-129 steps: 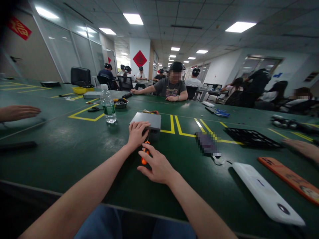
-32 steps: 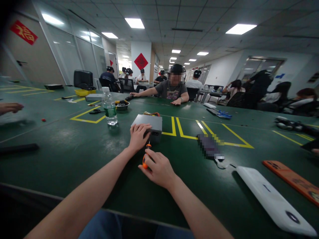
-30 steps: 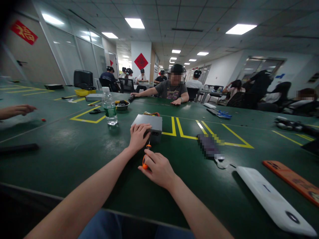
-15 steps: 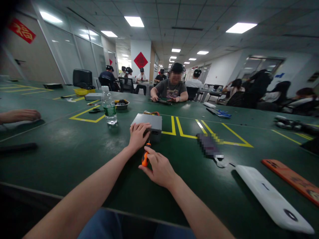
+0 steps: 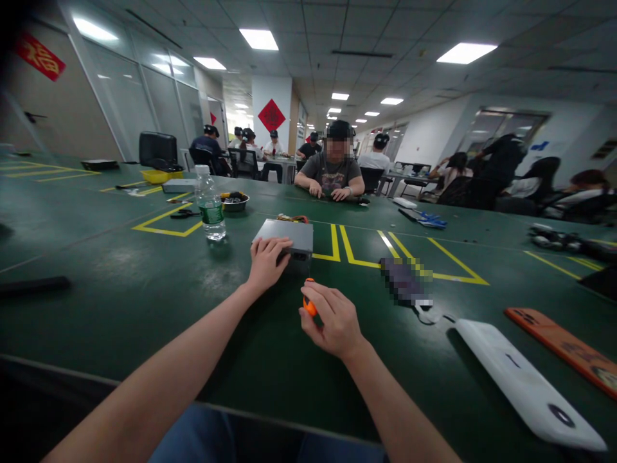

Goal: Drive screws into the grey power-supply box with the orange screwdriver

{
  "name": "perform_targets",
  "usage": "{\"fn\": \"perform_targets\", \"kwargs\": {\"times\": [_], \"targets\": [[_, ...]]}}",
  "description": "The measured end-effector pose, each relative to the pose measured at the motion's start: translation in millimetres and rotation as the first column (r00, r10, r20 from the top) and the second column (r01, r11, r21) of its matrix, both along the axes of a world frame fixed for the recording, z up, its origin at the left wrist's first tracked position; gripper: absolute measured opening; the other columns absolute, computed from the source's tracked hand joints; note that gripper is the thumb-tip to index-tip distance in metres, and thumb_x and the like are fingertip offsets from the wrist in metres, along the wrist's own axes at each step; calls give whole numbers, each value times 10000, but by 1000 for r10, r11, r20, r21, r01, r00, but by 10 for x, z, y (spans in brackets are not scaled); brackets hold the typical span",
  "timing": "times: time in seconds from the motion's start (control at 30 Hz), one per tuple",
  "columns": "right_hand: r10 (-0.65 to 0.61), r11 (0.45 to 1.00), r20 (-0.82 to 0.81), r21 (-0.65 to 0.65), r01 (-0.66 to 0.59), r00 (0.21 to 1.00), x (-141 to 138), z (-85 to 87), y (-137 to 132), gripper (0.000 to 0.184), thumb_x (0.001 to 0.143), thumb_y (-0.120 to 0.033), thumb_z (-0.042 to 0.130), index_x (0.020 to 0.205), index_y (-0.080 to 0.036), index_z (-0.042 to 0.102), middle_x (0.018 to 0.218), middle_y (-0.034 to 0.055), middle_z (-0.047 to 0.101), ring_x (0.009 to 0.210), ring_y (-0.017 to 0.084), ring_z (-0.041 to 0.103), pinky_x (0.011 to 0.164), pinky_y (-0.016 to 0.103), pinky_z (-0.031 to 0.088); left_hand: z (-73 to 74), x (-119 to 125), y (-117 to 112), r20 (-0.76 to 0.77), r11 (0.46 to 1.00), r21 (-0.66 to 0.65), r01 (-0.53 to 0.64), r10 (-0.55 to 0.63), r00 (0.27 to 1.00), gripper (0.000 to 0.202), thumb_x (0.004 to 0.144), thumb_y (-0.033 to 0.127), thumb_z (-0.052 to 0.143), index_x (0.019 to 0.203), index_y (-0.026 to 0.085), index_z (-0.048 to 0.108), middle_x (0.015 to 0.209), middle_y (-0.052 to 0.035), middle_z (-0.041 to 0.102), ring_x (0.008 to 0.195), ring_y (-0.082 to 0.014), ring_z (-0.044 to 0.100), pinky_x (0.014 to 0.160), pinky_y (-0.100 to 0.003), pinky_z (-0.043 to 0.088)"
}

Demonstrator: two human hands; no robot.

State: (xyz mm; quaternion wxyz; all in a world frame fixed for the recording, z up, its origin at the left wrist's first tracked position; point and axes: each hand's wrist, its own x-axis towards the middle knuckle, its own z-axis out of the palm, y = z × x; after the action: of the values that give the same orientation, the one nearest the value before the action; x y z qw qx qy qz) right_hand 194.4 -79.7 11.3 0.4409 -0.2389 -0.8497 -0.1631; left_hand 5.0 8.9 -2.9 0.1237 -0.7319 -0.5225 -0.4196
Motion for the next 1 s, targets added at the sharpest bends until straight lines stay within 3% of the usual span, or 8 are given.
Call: {"fn": "perform_targets", "kwargs": {"times": [0.5,0.73,0.87,1.0], "targets": [[-25,999,25,-29,25,999,-8,-26,47,328,823,-170,489,1148,-124,488,1114,157,576,994,224,574,809,365,497,9,4,-2,-8,1000,-11,-11,11,1000,271,839,249,487,1098,309,542,1210,35,575,1154,-187,446,1062,-415,197],[-45,992,165,-112,64,985,-76,-40,-11,273,840,-290,496,1069,-142,512,1057,148,562,920,224,583,716,347,512,4,-1,-2,-2,1000,8,-5,5,1000,268,840,244,483,1092,310,544,1203,37,578,1151,-189,447,1058,-421,199],[-81,994,172,-55,92,982,-93,-55,2,300,836,-357,530,1040,-137,525,1006,146,583,863,219,589,695,338,507,7,-2,-5,-5,1000,-6,-7,7,1000,271,840,242,479,1094,306,545,1210,26,574,1158,-192,442,1062,-423,192],[-154,988,140,53,148,978,-44,-60,20,245,860,-306,511,1044,-151,553,997,139,589,800,194,588,674,310,489,15,0,-13,-6,1000,-9,-8,8,1000,266,845,255,475,1096,310,542,1212,31,572,1164,-190,437,1067,-419,190]]}}
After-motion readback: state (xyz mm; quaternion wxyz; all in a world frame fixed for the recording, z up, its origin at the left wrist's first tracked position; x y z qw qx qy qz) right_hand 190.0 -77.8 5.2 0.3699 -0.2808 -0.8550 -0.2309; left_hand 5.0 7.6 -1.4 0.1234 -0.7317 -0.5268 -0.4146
